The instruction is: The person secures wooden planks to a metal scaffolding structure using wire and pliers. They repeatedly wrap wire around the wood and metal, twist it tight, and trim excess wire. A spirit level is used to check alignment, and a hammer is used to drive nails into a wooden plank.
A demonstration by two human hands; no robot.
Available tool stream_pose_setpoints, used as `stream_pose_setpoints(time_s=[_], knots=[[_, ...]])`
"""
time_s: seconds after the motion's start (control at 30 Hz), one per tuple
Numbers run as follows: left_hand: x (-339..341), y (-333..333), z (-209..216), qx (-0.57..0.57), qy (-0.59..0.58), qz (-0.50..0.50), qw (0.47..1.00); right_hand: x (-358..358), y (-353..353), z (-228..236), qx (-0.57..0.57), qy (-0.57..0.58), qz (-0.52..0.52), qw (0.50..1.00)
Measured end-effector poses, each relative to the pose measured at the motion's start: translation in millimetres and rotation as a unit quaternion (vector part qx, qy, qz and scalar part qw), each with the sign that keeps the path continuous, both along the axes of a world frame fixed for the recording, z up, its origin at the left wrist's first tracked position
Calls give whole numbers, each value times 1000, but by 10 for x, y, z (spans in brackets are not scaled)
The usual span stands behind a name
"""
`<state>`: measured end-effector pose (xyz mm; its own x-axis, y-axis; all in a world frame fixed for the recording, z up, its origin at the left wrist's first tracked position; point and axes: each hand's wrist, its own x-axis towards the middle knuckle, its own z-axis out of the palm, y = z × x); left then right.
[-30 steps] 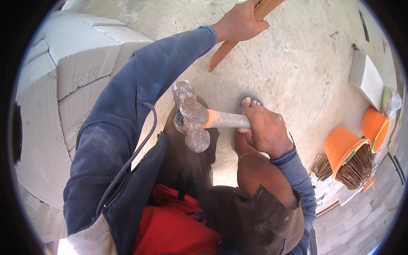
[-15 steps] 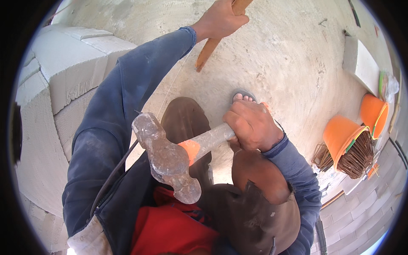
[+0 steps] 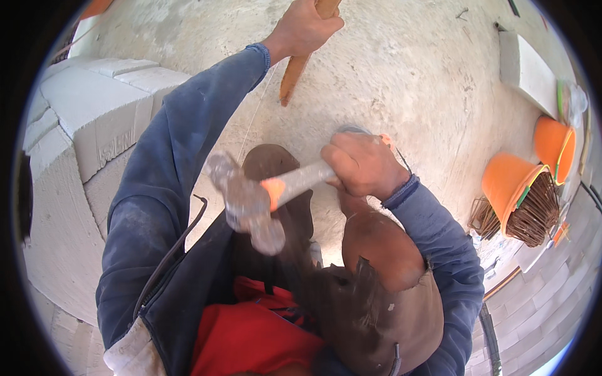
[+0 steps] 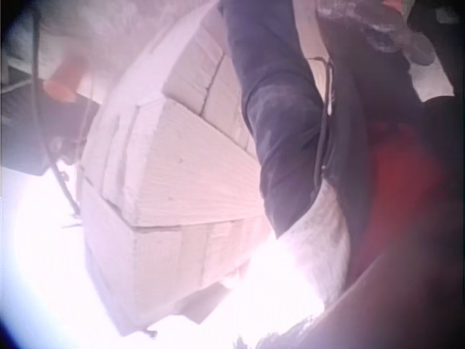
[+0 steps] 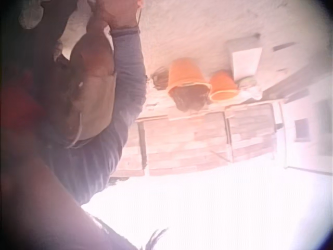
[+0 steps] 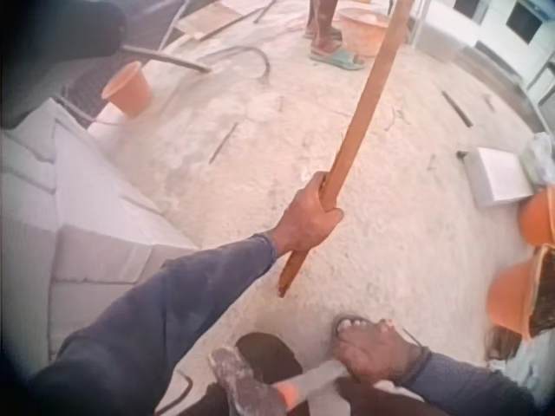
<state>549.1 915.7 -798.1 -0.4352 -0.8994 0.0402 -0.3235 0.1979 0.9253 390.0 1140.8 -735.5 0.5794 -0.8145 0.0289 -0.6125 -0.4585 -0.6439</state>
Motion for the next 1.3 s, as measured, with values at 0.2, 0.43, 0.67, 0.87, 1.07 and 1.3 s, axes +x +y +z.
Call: stream_pose_setpoints(time_s=[0.2,0.43,0.67,0.87,1.07,1.3], knots=[[-1,7,-8,18,-9,9,1000,52,87,-91,132,107,-72,983],[11,8,12,14,-9,6,1000,-36,-37,-17,-97,-153,65,981],[-19,12,-27,7,-3,2,1000,128,174,-92,86,95,-12,992],[11,26,24,5,-19,22,1000,-51,19,-37,-70,-102,39,992],[-4,29,-8,19,-12,5,1000,21,85,-298,137,144,-79,977],[1,42,33,7,-22,18,1000,47,8,80,-62,-91,25,994]])
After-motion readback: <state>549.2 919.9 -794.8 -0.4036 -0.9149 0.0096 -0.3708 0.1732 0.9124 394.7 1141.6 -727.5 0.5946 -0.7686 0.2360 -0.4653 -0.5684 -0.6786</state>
